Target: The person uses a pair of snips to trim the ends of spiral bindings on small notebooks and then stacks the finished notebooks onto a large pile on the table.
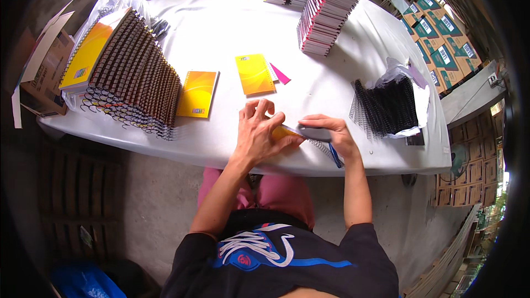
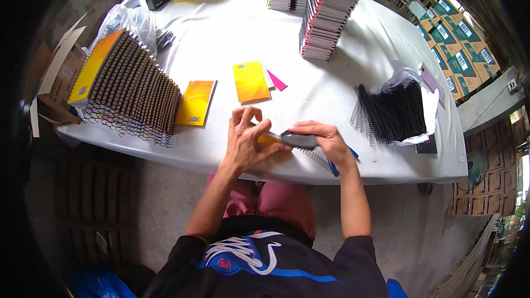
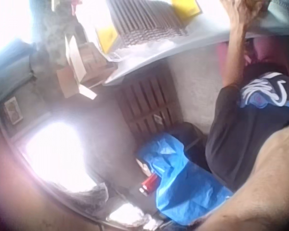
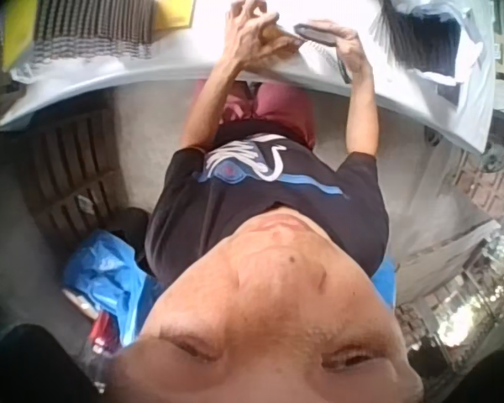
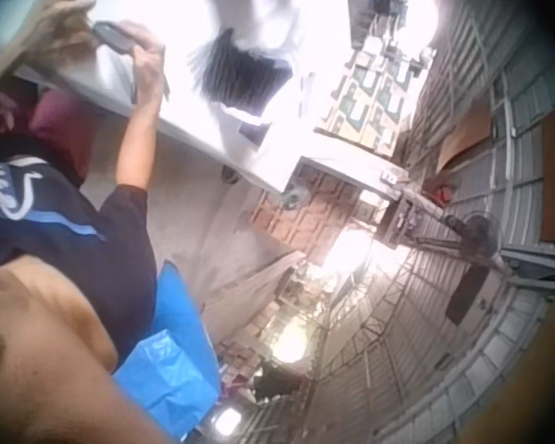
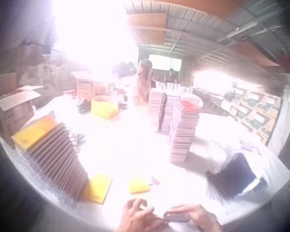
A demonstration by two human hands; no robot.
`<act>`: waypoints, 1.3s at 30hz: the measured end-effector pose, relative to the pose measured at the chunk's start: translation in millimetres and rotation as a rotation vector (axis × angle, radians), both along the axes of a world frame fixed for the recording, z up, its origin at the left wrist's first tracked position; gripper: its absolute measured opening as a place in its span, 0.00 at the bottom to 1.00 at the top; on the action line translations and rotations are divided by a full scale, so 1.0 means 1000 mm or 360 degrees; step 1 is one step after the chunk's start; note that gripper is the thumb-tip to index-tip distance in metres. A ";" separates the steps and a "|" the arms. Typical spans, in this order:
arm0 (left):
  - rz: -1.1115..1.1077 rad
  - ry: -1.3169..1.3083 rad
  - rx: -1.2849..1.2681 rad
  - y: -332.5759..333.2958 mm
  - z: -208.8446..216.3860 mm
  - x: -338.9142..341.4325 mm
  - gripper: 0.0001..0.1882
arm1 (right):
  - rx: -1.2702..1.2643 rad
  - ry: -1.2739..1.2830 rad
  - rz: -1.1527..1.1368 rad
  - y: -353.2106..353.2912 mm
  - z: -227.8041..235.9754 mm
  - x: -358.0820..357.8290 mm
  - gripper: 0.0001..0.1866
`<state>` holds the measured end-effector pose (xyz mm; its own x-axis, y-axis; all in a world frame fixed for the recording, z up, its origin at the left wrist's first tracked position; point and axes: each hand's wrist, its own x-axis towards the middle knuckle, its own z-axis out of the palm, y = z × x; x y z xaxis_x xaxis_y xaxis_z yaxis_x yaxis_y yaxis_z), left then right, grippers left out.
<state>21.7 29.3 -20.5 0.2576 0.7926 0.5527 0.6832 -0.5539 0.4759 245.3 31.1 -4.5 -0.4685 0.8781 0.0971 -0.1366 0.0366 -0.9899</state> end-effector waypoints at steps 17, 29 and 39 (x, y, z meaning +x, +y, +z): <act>-0.0091 -0.0222 0.0039 0.013 -0.006 -0.005 0.27 | 0.0263 0.0015 0.0210 0.010 0.024 -0.008 0.25; -0.0247 -0.0834 -0.0221 0.025 -0.031 -0.011 0.36 | 0.0348 -0.0834 0.0076 0.025 0.016 -0.022 0.27; -0.0310 -0.1021 -0.0212 0.025 -0.031 -0.008 0.46 | 0.0383 -0.0619 -0.0266 0.024 0.015 -0.035 0.22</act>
